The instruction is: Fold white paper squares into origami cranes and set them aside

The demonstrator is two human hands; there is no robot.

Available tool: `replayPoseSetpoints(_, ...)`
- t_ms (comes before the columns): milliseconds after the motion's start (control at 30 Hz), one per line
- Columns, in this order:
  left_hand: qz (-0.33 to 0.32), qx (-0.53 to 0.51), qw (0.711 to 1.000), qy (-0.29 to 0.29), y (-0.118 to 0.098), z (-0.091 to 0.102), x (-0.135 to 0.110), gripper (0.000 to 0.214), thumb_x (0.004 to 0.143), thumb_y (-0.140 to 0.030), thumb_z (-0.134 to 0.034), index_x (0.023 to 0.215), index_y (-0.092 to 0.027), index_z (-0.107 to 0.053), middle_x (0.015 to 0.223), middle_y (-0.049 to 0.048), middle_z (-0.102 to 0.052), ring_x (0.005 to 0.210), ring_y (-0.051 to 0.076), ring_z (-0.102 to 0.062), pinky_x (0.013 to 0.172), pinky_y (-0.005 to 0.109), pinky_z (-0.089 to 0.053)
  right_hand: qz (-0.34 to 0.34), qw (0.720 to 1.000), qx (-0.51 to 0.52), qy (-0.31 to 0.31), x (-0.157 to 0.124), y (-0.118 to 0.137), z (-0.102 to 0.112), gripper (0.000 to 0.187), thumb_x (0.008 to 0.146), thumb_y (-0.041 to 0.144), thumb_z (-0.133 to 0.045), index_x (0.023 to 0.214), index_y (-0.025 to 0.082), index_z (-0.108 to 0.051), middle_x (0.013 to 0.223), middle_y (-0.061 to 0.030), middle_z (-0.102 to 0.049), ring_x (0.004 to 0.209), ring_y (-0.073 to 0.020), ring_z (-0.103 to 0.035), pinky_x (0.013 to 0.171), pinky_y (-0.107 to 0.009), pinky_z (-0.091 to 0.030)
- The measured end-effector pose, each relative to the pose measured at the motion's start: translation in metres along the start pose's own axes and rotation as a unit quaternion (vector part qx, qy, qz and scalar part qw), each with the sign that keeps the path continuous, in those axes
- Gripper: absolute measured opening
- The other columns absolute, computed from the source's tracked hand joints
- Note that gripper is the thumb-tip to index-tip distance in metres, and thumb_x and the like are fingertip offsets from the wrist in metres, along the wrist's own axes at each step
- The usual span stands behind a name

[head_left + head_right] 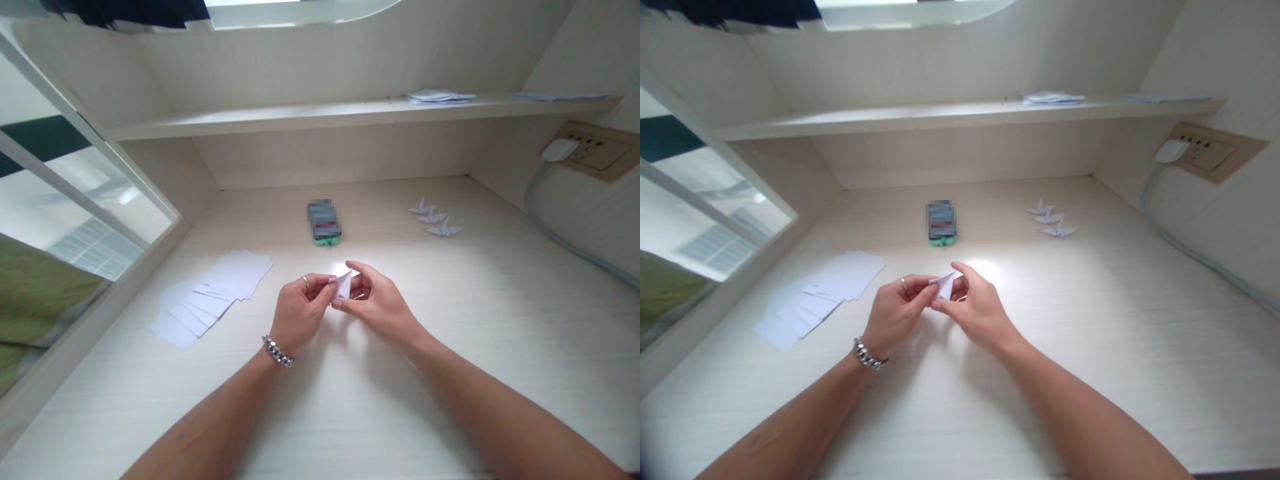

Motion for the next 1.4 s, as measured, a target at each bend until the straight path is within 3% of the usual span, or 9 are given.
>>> replayPoseSetpoints(200, 0.021, -0.069, 0.997, 0.008, 0.002, -0.002, 0.0, 0.026, 0.077, -0.032, -0.071, 0.091, -0.012, -0.064, 0.075, 0.0059, -0.073, 0.066, 0.017, -0.07, 0.062, 0.028, -0.055, 0.037, 0.999, -0.031, -0.025, -0.003, 0.001, -0.001, 0.047, 0.08, 0.032, -0.067, 0.123, 0.016, -0.057, 0.091, -0.0079, -0.071, 0.081, -0.0206, -0.068, 0.076, -0.033, -0.053)
replayPoseSetpoints(300, 0.031, -0.071, 0.997, 0.011, 0.001, -0.002, 0.0, 0.027, 0.078, -0.033, -0.07, 0.093, -0.013, -0.061, 0.073, 0.0047, -0.073, 0.065, 0.018, -0.07, 0.062, 0.029, -0.055, 0.069, 0.995, -0.075, -0.014, -0.003, 0.002, 0.0, 0.029, 0.09, 0.036, -0.054, 0.111, 0.02, -0.065, 0.09, -0.0063, -0.072, 0.076, -0.0196, -0.067, 0.072, -0.032, -0.053)
replayPoseSetpoints(500, 0.053, -0.041, 0.998, 0.018, 0.0, -0.003, 0.001, 0.027, 0.079, -0.028, -0.066, 0.1, -0.013, -0.061, 0.069, 0.0032, -0.071, 0.062, 0.017, -0.068, 0.058, 0.026, -0.052, 0.052, 0.995, -0.087, 0.005, 0.001, -0.004, 0.0, 0.033, 0.095, 0.041, -0.042, 0.099, 0.018, -0.067, 0.079, -0.0057, -0.069, 0.068, -0.0181, -0.066, 0.063, -0.029, -0.051)
replayPoseSetpoints(700, 0.044, -0.017, 0.998, 0.031, 0.0, -0.002, 0.001, 0.023, 0.081, -0.035, -0.064, 0.088, -0.013, -0.065, 0.07, 0.0033, -0.069, 0.061, 0.014, -0.066, 0.058, 0.025, -0.05, 0.021, 0.998, -0.065, 0.004, 0.001, -0.002, 0.001, 0.027, 0.09, 0.041, -0.052, 0.091, 0.018, -0.065, 0.078, -0.0054, -0.07, 0.068, -0.0179, -0.066, 0.061, -0.028, -0.05)
replayPoseSetpoints(933, 0.133, -0.15, 0.978, 0.062, 0.001, 0.0, 0.002, 0.024, 0.075, -0.036, -0.071, 0.079, -0.014, -0.065, 0.069, 0.0017, -0.066, 0.063, 0.013, -0.064, 0.057, 0.022, -0.049, -0.105, 0.984, 0.137, 0.038, 0.001, 0.009, 0.005, 0.029, 0.079, 0.045, -0.065, 0.079, 0.016, -0.064, 0.076, -0.0053, -0.069, 0.067, -0.0157, -0.065, 0.058, -0.025, -0.049)
replayPoseSetpoints(1167, 0.096, -0.099, 0.989, 0.055, 0.001, 0.0, 0.004, 0.024, 0.077, -0.035, -0.07, 0.085, -0.012, -0.068, 0.071, 0.0029, -0.068, 0.062, 0.011, -0.062, 0.056, 0.02, -0.048, -0.03, 0.998, 0.032, 0.044, 0.004, 0.001, 0.004, 0.03, 0.084, 0.045, -0.06, 0.081, 0.015, -0.064, 0.072, -0.0042, -0.067, 0.064, -0.0152, -0.062, 0.056, -0.025, -0.048)
replayPoseSetpoints(1400, 0.094, -0.09, 0.988, 0.081, 0.001, -0.001, 0.003, 0.025, 0.078, -0.036, -0.07, 0.086, -0.012, -0.068, 0.079, 0.0054, -0.071, 0.063, 0.013, -0.066, 0.06, 0.024, -0.052, 0.051, 0.995, -0.05, -0.066, 0.001, 0.001, 0.006, 0.022, 0.084, 0.038, -0.063, 0.078, 0.017, -0.064, 0.074, -0.0041, -0.067, 0.068, -0.017, -0.062, 0.061, -0.028, -0.048)
Point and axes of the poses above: each hand's wrist, its own x-axis towards the middle knuckle, its own z-axis out of the back of the hand, y = z × x, the point moved 1 cm from there along x, towards the middle knuckle
